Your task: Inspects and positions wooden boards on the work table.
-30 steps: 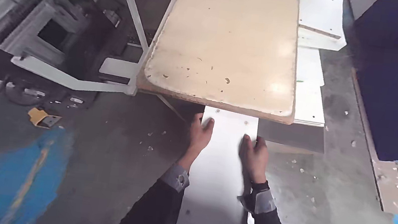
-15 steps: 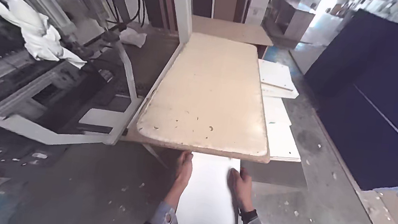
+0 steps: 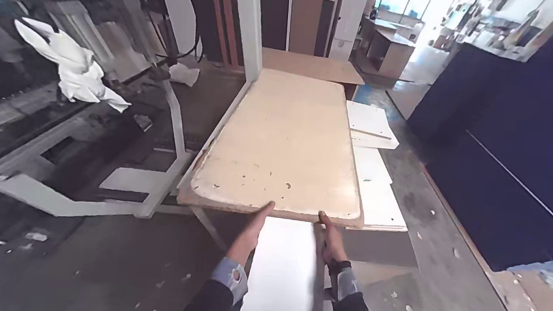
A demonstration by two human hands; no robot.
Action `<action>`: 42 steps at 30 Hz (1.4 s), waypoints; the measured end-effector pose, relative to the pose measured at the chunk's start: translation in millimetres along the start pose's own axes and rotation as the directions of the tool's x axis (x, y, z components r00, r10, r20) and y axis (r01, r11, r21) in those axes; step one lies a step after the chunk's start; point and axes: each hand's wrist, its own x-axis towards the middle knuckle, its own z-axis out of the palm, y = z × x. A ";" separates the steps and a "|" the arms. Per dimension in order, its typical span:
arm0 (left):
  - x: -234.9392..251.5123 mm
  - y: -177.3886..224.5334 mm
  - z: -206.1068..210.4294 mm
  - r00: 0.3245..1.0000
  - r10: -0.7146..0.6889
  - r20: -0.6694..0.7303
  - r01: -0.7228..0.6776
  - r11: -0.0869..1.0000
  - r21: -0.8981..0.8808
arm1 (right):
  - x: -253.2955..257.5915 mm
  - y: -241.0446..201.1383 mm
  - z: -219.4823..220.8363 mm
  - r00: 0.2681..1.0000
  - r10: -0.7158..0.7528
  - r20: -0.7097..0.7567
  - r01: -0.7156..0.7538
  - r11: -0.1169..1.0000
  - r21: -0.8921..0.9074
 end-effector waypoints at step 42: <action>-4.3 -8.4 -3.4 0.989 0.092 0.118 -0.097 0.994 0.040 | -17.2 10.6 -26.7 0.989 -0.024 0.144 0.043 0.991 -0.127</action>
